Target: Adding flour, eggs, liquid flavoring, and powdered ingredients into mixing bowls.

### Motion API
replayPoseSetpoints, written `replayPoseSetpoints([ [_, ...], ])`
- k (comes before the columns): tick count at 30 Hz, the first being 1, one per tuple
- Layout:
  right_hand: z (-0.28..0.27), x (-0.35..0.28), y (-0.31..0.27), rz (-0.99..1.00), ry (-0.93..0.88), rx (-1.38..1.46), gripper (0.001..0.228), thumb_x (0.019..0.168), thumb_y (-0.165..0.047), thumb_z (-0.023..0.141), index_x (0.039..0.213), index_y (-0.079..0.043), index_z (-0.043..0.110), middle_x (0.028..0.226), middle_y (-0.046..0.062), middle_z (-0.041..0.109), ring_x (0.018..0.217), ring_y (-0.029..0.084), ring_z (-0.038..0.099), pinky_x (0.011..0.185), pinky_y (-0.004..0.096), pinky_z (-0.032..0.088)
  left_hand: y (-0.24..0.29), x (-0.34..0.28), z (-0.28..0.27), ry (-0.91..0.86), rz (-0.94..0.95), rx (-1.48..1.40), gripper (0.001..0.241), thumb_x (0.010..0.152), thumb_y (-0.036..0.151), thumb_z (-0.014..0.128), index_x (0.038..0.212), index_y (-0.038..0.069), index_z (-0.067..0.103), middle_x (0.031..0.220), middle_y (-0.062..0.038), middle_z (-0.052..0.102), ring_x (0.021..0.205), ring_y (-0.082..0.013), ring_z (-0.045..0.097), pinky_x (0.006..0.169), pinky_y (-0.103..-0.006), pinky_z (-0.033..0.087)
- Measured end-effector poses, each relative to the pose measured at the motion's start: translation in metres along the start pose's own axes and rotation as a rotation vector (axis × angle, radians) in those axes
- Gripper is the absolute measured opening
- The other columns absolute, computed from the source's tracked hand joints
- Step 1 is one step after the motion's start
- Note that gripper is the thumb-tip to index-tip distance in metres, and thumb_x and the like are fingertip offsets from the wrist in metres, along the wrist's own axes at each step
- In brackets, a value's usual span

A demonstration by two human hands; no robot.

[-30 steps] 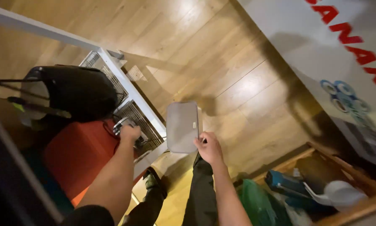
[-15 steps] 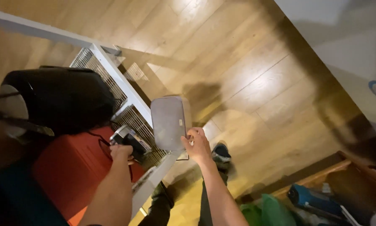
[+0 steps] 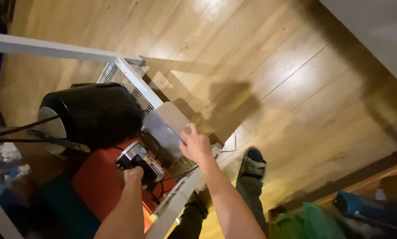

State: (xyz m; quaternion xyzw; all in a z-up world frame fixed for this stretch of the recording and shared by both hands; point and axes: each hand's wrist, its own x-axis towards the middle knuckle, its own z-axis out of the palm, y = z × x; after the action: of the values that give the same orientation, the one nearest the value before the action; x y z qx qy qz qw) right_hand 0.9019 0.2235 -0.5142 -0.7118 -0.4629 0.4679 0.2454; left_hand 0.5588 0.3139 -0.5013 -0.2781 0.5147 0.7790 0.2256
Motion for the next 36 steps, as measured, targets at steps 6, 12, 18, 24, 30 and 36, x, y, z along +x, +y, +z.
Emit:
replayPoseSetpoints([
  [6,0.090,0.008,0.004,0.029,-0.165,0.003,0.024,0.105,-0.035,0.075,0.124,-0.021,0.075,0.164,0.010,0.049,0.102,0.056,0.083,0.096,0.063,0.070,-0.018,-0.059,0.005,0.098,0.412,1.597,0.090,0.090,0.045,0.081,0.170,0.017,0.050,0.159,-0.003,0.062,0.148,-0.0191,0.059,0.125,-0.0313,0.048],
  [12,0.072,-0.033,0.019,0.187,-0.611,0.273,0.071,0.116,-0.038,0.061,0.180,-0.018,0.038,0.175,0.023,0.050,0.156,0.044,0.060,0.127,0.060,0.052,-0.035,-0.158,-0.006,-0.087,0.795,2.466,0.071,0.096,0.031,0.082,0.155,0.002,0.055,0.126,-0.017,0.081,0.123,-0.0323,0.078,0.107,-0.0495,0.065],
  [18,0.038,-0.083,0.092,0.246,-0.270,0.326,0.056,0.113,-0.049,0.067,0.155,-0.013,0.066,0.148,0.023,0.073,0.137,0.047,0.074,0.114,0.062,0.062,-0.056,-0.174,-0.004,-0.035,0.752,2.647,0.099,0.090,0.038,0.087,0.163,0.005,0.029,0.147,-0.020,0.072,0.132,-0.0421,0.076,0.115,-0.0527,0.061],
  [24,-0.047,-0.132,0.130,0.426,-0.144,0.093,0.045,0.112,-0.050,0.065,0.147,-0.022,0.070,0.138,0.016,0.075,0.129,0.044,0.078,0.111,0.057,0.066,-0.066,-0.239,-0.034,-0.132,1.014,2.373,0.106,0.105,0.037,0.083,0.178,0.003,0.015,0.173,-0.024,0.041,0.143,-0.0486,0.070,0.120,-0.0602,0.060],
  [30,-0.140,-0.163,0.072,0.491,0.000,0.205,0.045,0.113,-0.046,0.067,0.138,-0.010,0.077,0.137,0.019,0.080,0.134,0.044,0.076,0.115,0.057,0.064,-0.084,-0.290,-0.103,-0.958,1.090,2.240,0.083,0.090,0.029,0.088,0.158,0.009,0.045,0.156,-0.019,0.043,0.128,-0.0536,0.073,0.102,-0.0675,0.067],
  [36,-0.226,-0.170,-0.025,0.591,0.534,0.555,0.056,0.109,-0.063,0.075,0.073,-0.022,0.081,0.074,0.004,0.082,0.085,0.028,0.079,0.084,0.039,0.060,-0.066,-0.469,-0.127,-1.658,0.598,1.601,0.072,0.091,0.019,0.097,0.146,-0.003,0.056,0.128,-0.026,0.065,0.123,-0.0507,0.073,0.107,-0.0557,0.060],
])
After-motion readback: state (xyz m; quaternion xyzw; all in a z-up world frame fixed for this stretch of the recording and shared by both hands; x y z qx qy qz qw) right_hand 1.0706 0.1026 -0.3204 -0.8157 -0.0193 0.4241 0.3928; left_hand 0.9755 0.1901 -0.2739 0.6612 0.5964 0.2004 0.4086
